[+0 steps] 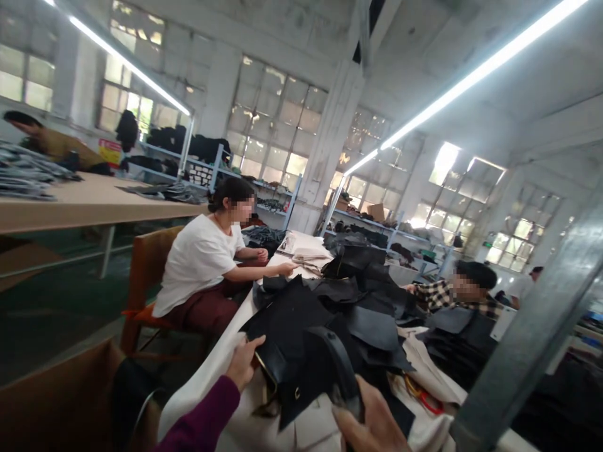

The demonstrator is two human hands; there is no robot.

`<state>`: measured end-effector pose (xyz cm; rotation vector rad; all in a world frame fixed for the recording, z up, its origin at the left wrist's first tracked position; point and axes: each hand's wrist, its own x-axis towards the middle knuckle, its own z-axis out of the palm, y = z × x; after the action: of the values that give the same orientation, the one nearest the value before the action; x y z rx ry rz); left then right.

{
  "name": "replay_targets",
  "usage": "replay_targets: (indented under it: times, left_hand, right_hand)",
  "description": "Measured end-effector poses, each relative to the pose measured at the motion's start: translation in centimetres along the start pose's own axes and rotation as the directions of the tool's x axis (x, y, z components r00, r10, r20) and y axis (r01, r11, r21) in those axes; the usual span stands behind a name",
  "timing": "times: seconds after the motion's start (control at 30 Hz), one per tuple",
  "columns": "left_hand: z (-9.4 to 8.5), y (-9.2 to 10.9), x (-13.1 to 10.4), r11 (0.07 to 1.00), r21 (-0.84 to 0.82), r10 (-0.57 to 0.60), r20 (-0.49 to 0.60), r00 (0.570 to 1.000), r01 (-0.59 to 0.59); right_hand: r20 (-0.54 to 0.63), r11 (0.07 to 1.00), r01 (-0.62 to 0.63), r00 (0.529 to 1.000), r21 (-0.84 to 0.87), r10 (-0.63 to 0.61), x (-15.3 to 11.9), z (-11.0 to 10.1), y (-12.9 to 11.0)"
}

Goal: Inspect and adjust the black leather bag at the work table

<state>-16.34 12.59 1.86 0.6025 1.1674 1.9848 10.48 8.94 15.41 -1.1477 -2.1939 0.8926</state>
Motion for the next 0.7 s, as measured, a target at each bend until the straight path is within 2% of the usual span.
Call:
replay_targets:
  times: [0.1,0.2,0.37,0.43,0.57,0.7]
  left_hand:
    - [-0.7,-0.5,-0.6,0.984,-0.151,-0.09,0.03,0.996,0.093]
    - [-1.2,-0.6,-1.5,0.972,-0.207,-0.097,0.07,0.993,0.11]
    - [-1.0,-0.4,-2.1,0.962,-0.256,-0.054,0.177,0.983,0.099]
    - [-1.0,-0.3,-2.0,0.957,-0.271,-0.054,0.18,0.982,0.102]
    - [-1.5,0.5,-1.5,0.941,-0.323,-0.064,0.131,0.989,0.104]
    - [-1.9,2.1,-1.6,0.943,-0.331,0.049,0.195,0.979,0.019]
  right_hand:
    - [0.043,0.998,0.052,0.998,0.034,-0.054,3.8,0.0,-3.6]
    - [0.056,0.996,0.059,0.996,0.06,-0.063,8.4,0.0,-6.0]
    - [-0.04,0.997,0.042,0.998,0.071,-0.04,15.1,0.2,-7.1]
    - [-0.072,0.996,0.041,0.997,0.08,-0.036,16.9,0.1,-7.2]
    - [-0.087,0.997,0.026,0.996,0.072,-0.019,18.1,0.1,-7.1]
    - [-0.008,0.998,0.049,0.999,0.029,-0.048,15.1,0.6,-6.0]
